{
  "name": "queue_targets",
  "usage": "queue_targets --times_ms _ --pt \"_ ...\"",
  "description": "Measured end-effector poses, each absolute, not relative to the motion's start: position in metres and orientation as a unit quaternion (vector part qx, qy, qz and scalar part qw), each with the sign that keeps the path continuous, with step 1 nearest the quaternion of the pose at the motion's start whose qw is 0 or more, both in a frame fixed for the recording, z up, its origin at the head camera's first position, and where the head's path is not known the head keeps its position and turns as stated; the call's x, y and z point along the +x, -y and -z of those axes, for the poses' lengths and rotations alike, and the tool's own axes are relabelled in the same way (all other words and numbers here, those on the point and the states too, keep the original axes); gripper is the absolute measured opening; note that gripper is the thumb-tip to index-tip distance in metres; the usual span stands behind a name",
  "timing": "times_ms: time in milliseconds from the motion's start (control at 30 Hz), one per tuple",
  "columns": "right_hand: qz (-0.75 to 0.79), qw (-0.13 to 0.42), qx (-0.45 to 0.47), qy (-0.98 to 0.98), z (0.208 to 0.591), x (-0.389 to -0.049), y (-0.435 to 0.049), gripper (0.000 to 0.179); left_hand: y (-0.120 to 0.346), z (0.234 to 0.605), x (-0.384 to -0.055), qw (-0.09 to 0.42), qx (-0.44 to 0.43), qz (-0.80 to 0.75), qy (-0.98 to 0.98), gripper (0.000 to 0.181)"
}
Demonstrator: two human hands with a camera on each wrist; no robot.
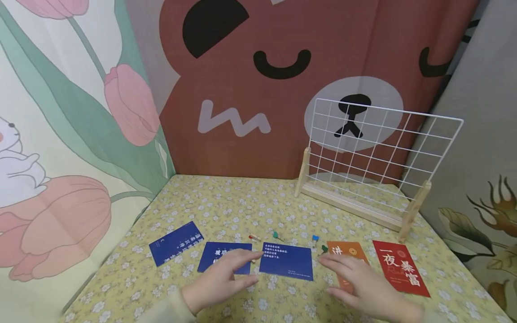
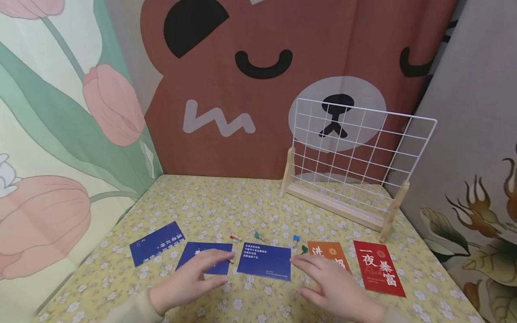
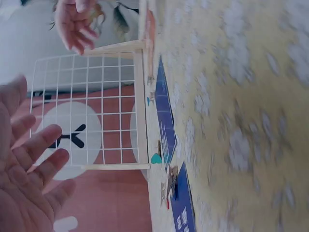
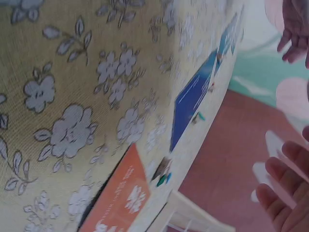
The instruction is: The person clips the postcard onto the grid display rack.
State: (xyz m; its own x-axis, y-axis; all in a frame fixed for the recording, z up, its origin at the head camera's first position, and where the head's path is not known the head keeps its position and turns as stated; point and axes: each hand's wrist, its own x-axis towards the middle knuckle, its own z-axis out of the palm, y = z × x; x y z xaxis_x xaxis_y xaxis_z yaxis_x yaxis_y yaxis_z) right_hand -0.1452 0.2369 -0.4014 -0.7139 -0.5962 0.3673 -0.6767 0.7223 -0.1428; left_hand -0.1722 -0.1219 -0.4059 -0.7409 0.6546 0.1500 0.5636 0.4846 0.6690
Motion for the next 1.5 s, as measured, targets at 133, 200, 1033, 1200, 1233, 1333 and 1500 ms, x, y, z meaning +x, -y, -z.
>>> queue_targets --times_ms 133,200,1033,1200,1233,1333,1500 --pt "-0.231 0.101 0.23 0.94 0.404 -0.154 -0.243 0.051 0.112 0.409 -0.18 0.093 0.284 -0.461 -0.836 0.05" --pt "-0.274 0.081 0.18 0.941 0.405 -0.159 -0.248 0.051 0.106 0.411 -0.185 0.105 0.255 -0.489 -0.828 0.049" --pt "-0.424 0.209 -0.176 0.864 0.414 -0.241 -0.375 0.068 0.019 0.413 -0.272 0.156 0.156 -0.63 -0.744 0.054" --pt "-0.44 0.254 -0.229 0.83 0.409 -0.253 -0.39 0.063 0.006 0.412 -0.28 0.165 0.155 -0.652 -0.724 0.048" --pt "-0.442 0.263 -0.24 0.823 0.408 -0.256 -0.393 0.062 0.004 0.413 -0.282 0.166 0.155 -0.651 -0.725 0.048" --pt "-0.457 0.275 -0.259 0.805 0.403 -0.259 -0.4 0.064 -0.001 0.412 -0.286 0.168 0.164 -0.644 -0.728 0.049" --pt "-0.493 0.246 -0.267 0.791 0.4 -0.266 -0.415 0.076 -0.012 0.405 -0.295 0.173 0.182 -0.653 -0.714 0.05"
